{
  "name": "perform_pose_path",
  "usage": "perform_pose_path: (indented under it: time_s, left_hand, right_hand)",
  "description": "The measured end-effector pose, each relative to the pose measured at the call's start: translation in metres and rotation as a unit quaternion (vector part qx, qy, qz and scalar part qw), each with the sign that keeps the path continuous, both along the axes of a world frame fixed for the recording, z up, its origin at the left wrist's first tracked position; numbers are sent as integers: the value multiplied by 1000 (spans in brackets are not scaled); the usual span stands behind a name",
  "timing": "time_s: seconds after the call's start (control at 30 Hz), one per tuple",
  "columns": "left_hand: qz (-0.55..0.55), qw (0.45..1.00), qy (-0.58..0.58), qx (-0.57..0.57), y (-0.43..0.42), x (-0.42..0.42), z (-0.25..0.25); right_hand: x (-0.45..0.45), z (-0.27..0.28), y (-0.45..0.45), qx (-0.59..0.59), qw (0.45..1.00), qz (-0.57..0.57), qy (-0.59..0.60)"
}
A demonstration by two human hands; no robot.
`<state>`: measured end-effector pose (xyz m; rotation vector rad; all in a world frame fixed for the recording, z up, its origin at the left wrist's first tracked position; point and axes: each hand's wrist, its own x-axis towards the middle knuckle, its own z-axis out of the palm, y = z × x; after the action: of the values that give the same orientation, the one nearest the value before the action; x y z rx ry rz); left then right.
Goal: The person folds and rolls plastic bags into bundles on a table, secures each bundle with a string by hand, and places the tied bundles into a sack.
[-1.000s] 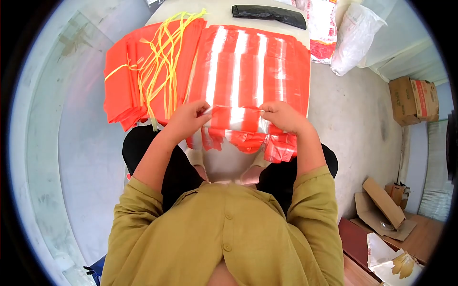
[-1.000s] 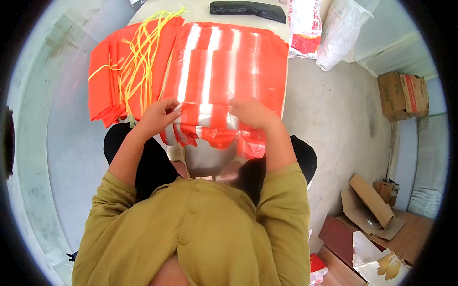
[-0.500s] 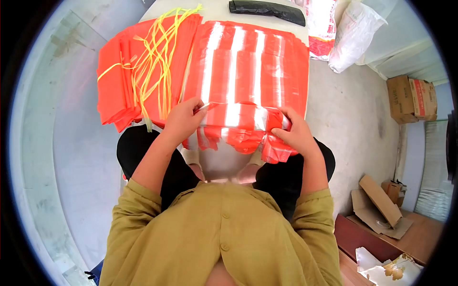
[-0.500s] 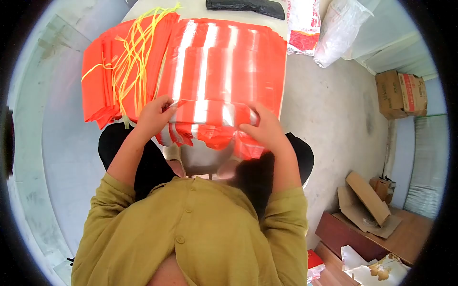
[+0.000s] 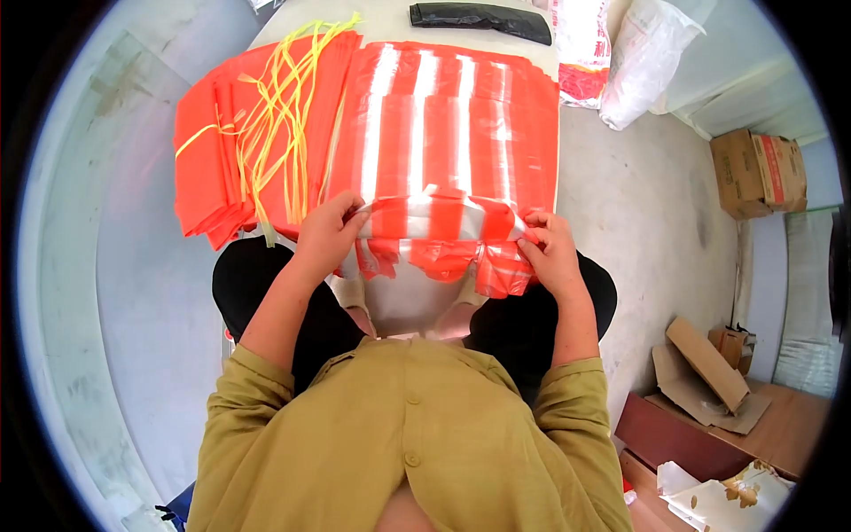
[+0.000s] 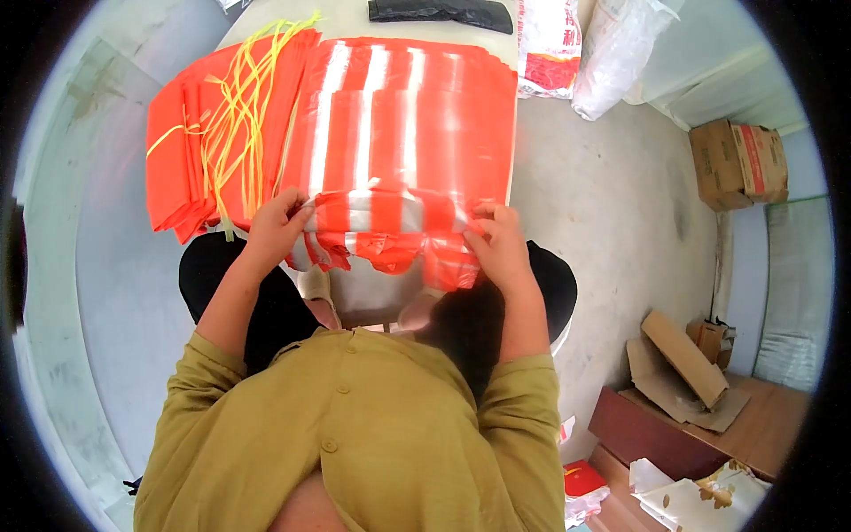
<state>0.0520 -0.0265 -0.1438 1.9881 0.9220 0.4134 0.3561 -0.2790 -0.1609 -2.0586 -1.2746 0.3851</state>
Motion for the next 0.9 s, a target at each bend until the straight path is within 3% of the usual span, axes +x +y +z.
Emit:
perform_pose_path:
  time_s: [0.2, 0.3, 0.4, 0.5, 0.6, 0.63, 0.73, 0.9]
  left_hand:
    - [10, 1000, 26, -8, 1, 3, 0]
    - [14, 1000, 24, -9, 2, 6, 0]
    - [26, 999, 44, -2, 1, 9, 1]
    - [30, 998, 55, 1, -1, 10, 3]
    - [33, 998, 58, 6, -2, 11, 3]
    - [33, 998, 62, 4, -2, 11, 4]
    - [38, 997, 65, 3, -4, 11, 5]
    - [45, 998, 52, 11, -8, 9, 4]
  right_hand:
    - [0, 27, 6, -41, 999, 13, -15]
    - [0, 14, 8, -90, 973, -105, 186]
    - [-1, 15, 11, -118, 967, -116, 195]
    - [-12, 26, 18, -44, 988, -92, -115]
    - [-19, 36, 46, 36, 991, 18, -130]
    - [-22, 38, 56, -10, 993, 57, -103]
    - [-37, 32, 85, 16, 989, 127, -72]
    - [-50, 36, 111, -31, 985, 152, -73]
